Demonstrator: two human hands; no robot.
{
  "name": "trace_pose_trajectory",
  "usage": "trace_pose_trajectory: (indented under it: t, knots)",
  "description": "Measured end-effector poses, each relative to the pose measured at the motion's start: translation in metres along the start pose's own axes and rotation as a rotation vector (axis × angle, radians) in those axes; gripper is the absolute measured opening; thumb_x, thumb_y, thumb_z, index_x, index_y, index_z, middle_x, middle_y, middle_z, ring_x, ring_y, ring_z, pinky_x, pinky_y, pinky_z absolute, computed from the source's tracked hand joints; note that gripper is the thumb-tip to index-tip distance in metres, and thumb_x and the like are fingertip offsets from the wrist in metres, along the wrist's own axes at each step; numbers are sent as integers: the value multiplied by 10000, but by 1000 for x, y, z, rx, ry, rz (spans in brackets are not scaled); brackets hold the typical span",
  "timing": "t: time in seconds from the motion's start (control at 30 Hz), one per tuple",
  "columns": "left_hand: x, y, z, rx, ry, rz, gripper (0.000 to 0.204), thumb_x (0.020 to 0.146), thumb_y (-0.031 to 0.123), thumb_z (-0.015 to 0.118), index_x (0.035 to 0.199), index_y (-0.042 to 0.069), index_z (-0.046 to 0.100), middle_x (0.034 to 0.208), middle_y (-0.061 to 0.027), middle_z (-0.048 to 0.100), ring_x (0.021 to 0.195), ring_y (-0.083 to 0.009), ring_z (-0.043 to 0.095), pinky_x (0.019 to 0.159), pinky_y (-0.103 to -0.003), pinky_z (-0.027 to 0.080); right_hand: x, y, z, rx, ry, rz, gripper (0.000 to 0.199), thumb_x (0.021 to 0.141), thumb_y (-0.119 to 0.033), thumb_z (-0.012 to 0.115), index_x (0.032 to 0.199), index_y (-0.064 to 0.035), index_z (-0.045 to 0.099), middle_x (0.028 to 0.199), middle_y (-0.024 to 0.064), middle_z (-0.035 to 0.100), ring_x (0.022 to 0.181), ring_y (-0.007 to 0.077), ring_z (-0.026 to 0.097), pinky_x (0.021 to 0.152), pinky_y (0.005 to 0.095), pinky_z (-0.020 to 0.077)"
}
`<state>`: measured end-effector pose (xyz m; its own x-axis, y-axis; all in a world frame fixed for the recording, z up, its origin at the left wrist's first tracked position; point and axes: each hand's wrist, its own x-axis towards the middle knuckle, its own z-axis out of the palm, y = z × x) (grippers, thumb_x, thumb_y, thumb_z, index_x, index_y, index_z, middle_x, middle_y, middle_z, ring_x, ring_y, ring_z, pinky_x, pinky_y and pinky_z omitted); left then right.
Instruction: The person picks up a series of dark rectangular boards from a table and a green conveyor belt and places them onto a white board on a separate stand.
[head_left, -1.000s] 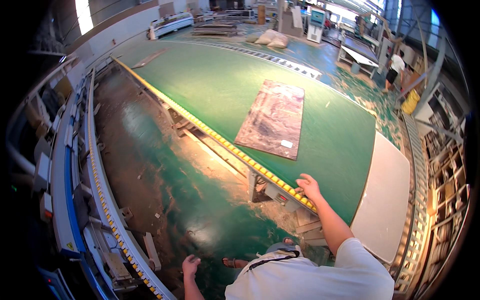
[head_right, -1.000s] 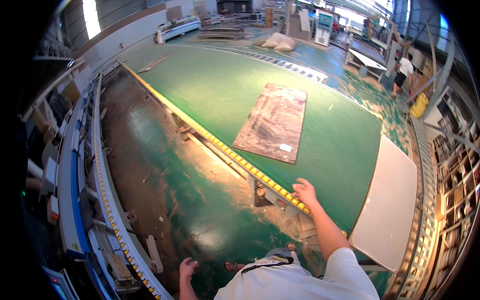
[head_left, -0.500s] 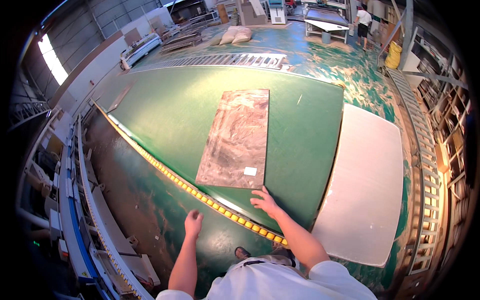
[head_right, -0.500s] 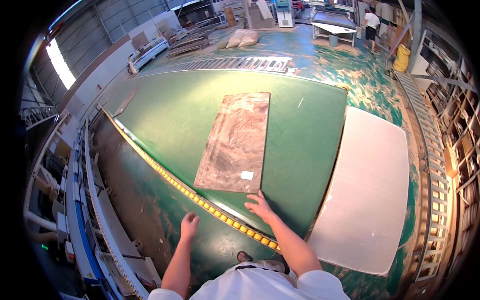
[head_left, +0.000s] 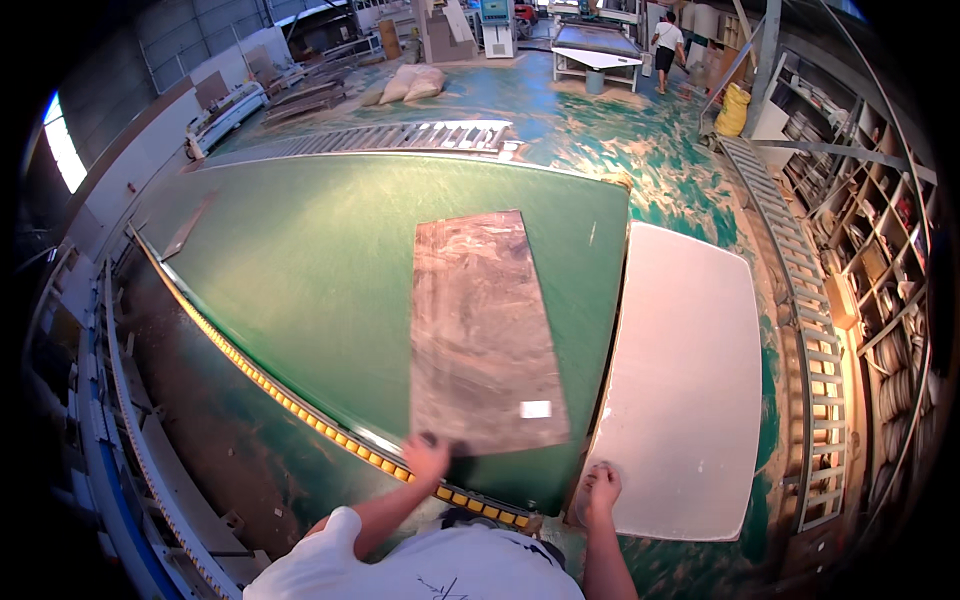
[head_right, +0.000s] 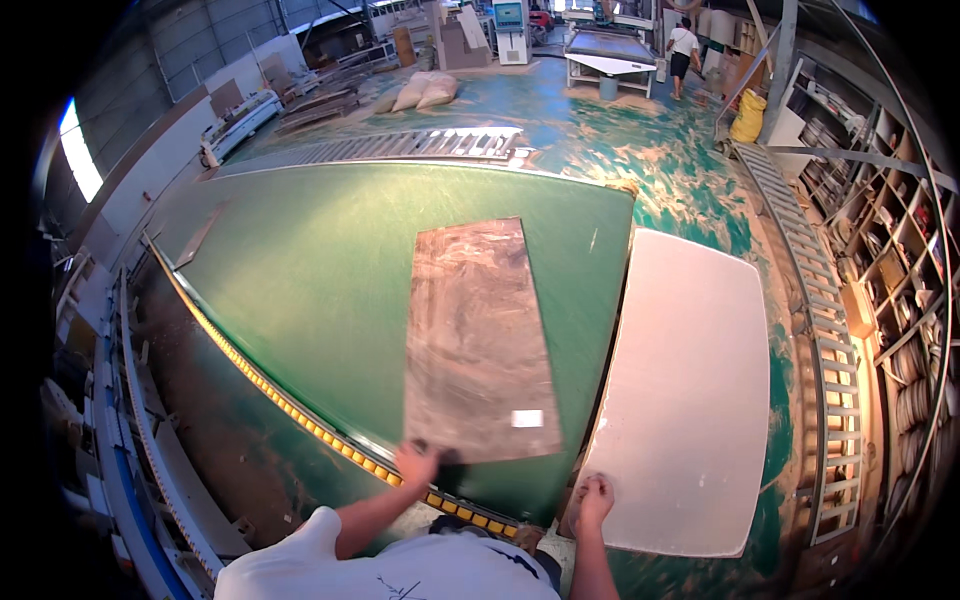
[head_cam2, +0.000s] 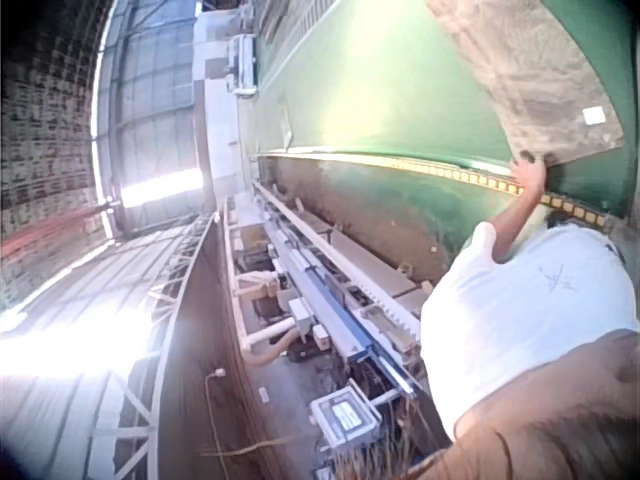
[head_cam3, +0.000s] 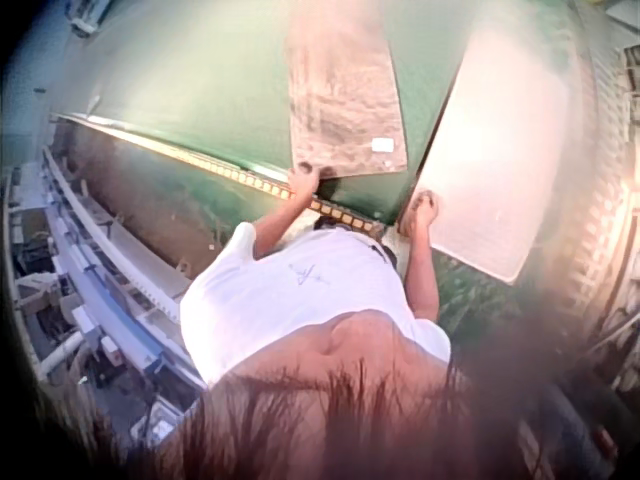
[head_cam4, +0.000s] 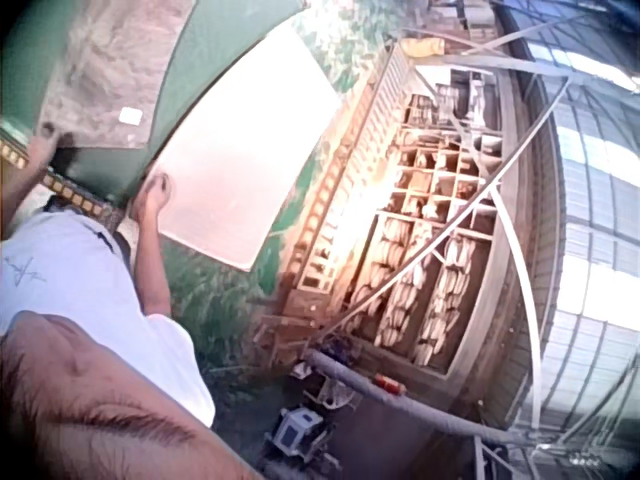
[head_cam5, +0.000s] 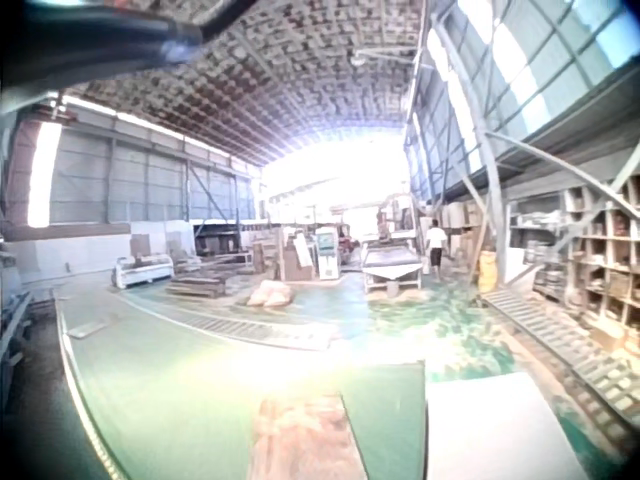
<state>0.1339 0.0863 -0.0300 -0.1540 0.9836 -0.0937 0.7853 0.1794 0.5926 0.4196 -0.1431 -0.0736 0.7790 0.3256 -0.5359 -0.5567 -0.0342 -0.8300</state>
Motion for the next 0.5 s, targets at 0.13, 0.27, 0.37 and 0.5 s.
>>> trace_pose_trajectory:
  t: [0.13, 0.27, 0.37, 0.5]
  knots:
    - [-101, 18, 14, -237, -759, 273, 636, 734, 267, 801, 1265, 8, 566, 1161, -200, 623, 1102, -303, 599, 951, -412, 485, 3, -2, 33, -95, 40, 0, 251, 988, -313, 603, 971, -63, 592, 759, -19, 576, 562, 67, 495, 486, 213, 383]
    - [-68, 68, 20, -593, -1713, -168, 422, 906, 217, 695, 1262, 28, 567, 969, -49, 655, 865, -145, 642, 756, -287, 522, 19, 7, 15, 125, 289, 9, 398, 955, -444, 644, 1012, -50, 639, 808, 8, 611, 701, 160, 579, 627, 322, 480]
    - [24, 85, 64, -673, -1372, -151, 313, 955, 287, 634, 1150, 46, 588, 954, -50, 665, 840, -165, 658, 734, -292, 522, -21, -12, -30, 88, 318, 47, 490, 960, -434, 638, 1176, 5, 611, 1054, 81, 651, 931, 227, 616, 842, 381, 500]
    - [127, 151, 94, -907, -1211, -345, 470, 985, 462, 552, 1222, 56, 554, 1076, -97, 665, 918, -199, 659, 785, -355, 544, -133, -31, -58, 206, 404, -68, 466, 995, -348, 607, 1241, 47, 587, 1169, 127, 666, 1039, 248, 638, 917, 388, 509]
